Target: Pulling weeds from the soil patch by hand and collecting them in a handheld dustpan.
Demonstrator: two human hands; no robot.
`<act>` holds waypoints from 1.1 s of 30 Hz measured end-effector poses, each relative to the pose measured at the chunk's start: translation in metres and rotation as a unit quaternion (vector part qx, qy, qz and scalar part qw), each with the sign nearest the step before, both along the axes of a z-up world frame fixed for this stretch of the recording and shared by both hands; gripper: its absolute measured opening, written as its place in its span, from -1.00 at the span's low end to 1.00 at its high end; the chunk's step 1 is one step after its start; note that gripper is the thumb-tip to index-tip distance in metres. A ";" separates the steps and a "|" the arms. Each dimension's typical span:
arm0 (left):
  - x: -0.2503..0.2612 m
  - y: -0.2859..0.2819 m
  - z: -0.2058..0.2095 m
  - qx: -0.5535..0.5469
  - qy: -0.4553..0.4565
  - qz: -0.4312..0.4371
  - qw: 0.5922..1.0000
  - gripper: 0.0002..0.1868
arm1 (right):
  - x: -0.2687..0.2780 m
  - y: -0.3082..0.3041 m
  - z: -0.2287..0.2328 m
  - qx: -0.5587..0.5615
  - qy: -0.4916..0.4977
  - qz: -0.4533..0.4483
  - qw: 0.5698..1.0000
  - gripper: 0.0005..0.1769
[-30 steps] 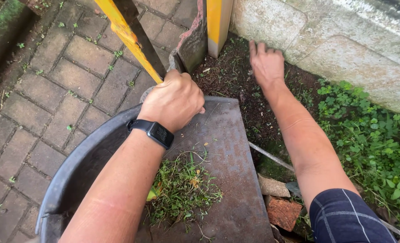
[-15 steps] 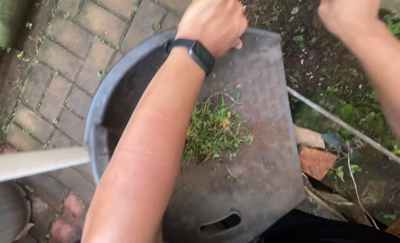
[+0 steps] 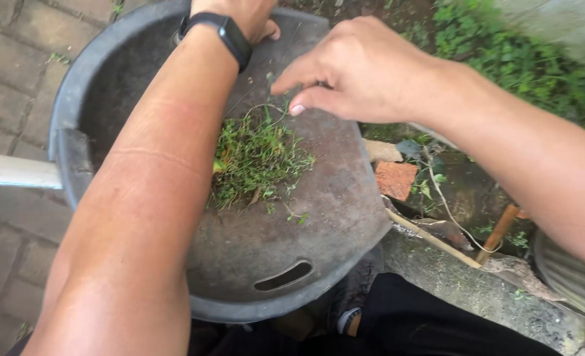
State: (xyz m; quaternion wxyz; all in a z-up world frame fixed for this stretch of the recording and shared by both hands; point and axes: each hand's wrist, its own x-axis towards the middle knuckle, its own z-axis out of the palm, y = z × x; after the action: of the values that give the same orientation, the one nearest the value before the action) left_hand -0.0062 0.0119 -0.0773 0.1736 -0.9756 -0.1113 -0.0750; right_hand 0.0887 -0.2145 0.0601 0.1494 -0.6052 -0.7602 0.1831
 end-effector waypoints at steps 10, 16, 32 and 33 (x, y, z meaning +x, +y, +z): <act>-0.001 -0.006 0.037 0.111 0.033 0.035 0.993 -0.16 | 0.103 -0.005 -0.079 -0.109 0.035 -0.249 0.962 -0.72; -0.004 0.000 0.067 0.206 0.164 -0.030 0.964 -0.06 | 0.150 -0.030 -0.168 -0.307 -0.142 -0.381 0.860 -0.76; 0.002 -0.006 0.076 0.240 0.203 -0.020 0.949 -0.03 | 0.183 -0.032 -0.255 -0.334 -0.140 -0.435 0.825 -0.79; 0.002 -0.009 0.080 0.221 0.214 -0.006 0.952 -0.08 | 0.184 -0.027 -0.243 -0.338 -0.144 -0.425 0.827 -0.80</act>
State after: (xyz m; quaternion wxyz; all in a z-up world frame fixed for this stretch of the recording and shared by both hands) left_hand -0.0042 0.0026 0.0028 0.4044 -0.9065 -0.0467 0.1114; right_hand 0.2724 -0.2412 -0.1825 -0.1119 -0.9008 -0.3312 0.2577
